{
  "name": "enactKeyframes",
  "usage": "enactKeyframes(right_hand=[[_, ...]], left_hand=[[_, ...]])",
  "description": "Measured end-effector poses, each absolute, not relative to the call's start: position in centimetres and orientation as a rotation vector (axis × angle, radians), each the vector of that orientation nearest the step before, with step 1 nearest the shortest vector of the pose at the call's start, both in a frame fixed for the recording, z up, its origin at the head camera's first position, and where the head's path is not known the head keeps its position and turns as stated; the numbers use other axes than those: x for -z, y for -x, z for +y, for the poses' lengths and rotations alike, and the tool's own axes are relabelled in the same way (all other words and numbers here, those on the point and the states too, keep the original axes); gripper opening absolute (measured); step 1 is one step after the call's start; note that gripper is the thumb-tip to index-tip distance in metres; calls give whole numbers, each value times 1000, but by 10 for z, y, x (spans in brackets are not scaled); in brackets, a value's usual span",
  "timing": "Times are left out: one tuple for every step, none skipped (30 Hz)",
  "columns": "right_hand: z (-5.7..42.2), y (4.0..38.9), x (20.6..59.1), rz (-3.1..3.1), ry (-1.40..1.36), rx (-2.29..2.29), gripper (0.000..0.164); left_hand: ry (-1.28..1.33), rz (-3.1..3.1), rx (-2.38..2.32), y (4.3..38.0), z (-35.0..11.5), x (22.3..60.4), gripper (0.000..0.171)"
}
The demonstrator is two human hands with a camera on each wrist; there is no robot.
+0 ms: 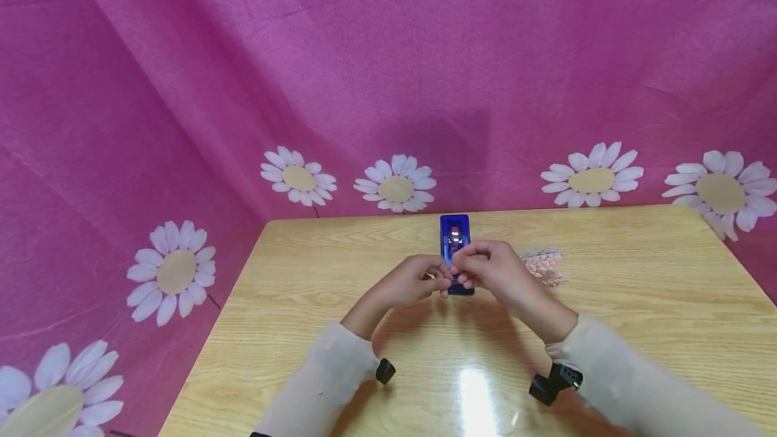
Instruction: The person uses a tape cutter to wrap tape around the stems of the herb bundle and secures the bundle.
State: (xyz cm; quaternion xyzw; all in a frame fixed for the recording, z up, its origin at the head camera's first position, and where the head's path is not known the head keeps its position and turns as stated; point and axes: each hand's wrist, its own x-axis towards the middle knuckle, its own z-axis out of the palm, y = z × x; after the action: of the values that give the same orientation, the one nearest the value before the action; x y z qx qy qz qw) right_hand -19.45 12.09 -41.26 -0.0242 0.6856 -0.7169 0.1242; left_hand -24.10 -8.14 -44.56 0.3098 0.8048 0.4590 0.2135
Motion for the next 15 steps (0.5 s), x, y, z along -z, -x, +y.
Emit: enactKeyframes(right_hand=[[121, 194, 413, 2004, 64, 2085, 22], [121, 193, 414, 2008, 63, 2079, 23], [120, 192, 415, 2014, 57, 2072, 23], [120, 191, 415, 2022, 52, 2064, 22], [120, 190, 416, 2026, 42, 2060, 21], [119, 189, 416, 2039, 41, 2050, 21], [119, 188, 417, 2050, 46, 2042, 20], [119, 187, 417, 2068, 57, 2031, 21], [119, 185, 418, 2096, 61, 2016, 20], [119, 184, 419, 2127, 72, 1999, 21], [119, 183, 419, 2160, 82, 1983, 21], [120, 182, 420, 2197, 98, 1963, 21], [120, 180, 420, 2229, 106, 1943, 21], [120, 179, 421, 2261, 113, 1923, 21], [120, 178, 421, 2287, 117, 1907, 21]], left_hand=[[-864, 2242, -1267, 241, -80, 445, 7], [-865, 2254, -1257, 240, -78, 444, 8], [-868, 2264, -1246, 239, -77, 443, 8], [-870, 2278, -1233, 239, -76, 442, 10], [-871, 2293, -1218, 238, -75, 441, 11], [-877, 2308, -1204, 237, -74, 440, 12], [-882, 2320, -1194, 236, -73, 438, 13], [-886, 2332, -1183, 235, -73, 437, 13], [-891, 2340, -1178, 235, -72, 436, 13], [-896, 2351, -1172, 234, -72, 435, 14], [-896, 2357, -1171, 233, -71, 434, 13], [-893, 2357, -1176, 233, -71, 434, 13], [-887, 2356, -1184, 232, -71, 433, 13], [-878, 2351, -1195, 232, -70, 432, 12], [-868, 2345, -1210, 232, -70, 432, 12]])
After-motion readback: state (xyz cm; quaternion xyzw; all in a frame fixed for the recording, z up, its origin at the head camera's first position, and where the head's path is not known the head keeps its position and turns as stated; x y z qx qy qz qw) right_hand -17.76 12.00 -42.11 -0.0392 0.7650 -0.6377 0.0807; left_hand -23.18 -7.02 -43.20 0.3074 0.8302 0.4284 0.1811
